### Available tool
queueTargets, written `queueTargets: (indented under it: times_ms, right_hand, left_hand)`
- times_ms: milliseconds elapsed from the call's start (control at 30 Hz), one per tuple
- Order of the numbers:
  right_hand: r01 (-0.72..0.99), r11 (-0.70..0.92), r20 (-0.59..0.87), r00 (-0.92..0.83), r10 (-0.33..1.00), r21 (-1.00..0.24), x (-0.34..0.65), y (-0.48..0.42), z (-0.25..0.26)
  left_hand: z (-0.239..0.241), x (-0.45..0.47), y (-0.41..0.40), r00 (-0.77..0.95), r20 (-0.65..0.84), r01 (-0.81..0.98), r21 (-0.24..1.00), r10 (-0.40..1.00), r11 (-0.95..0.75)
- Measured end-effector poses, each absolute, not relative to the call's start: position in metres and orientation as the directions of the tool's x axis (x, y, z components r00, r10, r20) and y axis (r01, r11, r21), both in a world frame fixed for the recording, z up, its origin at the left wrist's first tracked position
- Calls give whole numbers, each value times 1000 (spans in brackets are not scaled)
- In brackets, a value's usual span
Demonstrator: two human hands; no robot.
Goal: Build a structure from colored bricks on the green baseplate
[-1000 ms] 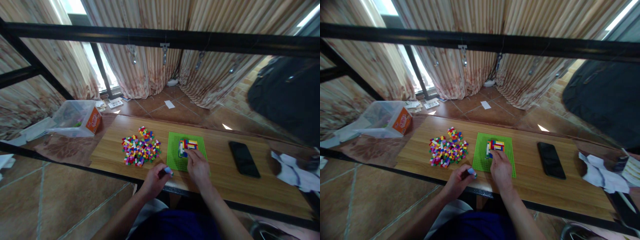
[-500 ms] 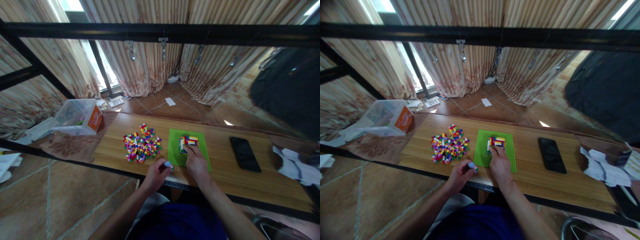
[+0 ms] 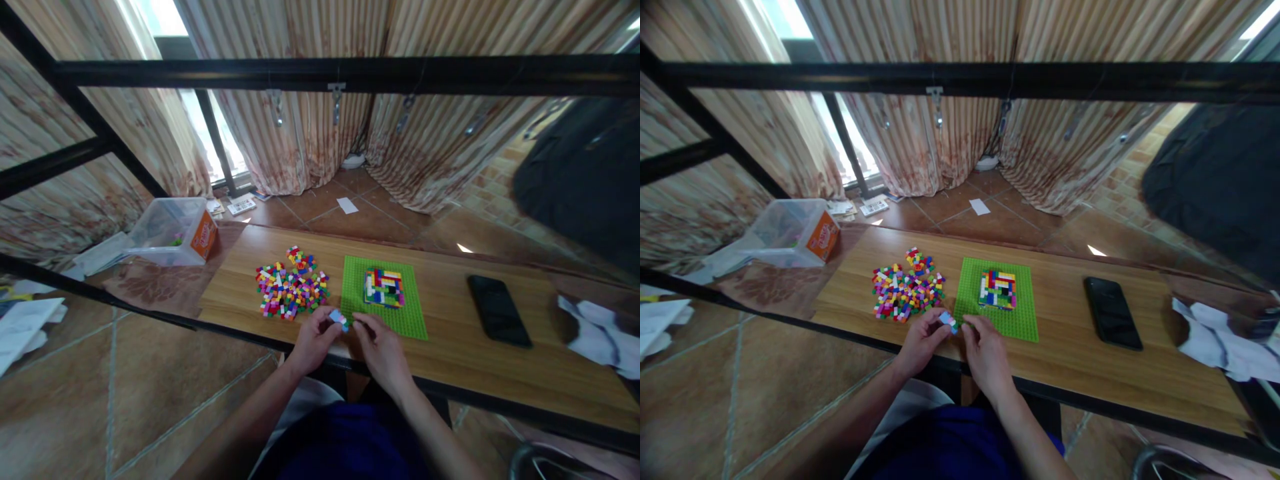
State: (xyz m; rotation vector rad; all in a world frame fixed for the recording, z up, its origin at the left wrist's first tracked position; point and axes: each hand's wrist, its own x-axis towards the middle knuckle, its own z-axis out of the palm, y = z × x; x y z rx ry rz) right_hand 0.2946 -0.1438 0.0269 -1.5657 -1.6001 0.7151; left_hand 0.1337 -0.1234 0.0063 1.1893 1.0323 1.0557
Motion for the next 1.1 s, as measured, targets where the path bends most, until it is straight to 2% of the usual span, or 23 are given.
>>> queueTargets:
  times_ms: [133,400,867,1100]
  right_hand:
    - [498,31,53,29,998,-867,285,-147,28]
    - [478,35,65,46,997,-877,281,-148,29]
    - [586,188,296,93,951,-788,291,-148,20]
    - [776,189,444,128,887,-602,340,-117,31]
  left_hand:
    - [7,134,-123,195,-33,-41,998,980,41]
    - [11,138,-126,140,-30,19,999,990,28]
    - [10,140,-127,111,-52,18,999,992,50]
    - [8,139,-127,144,-55,4,998,988,55]
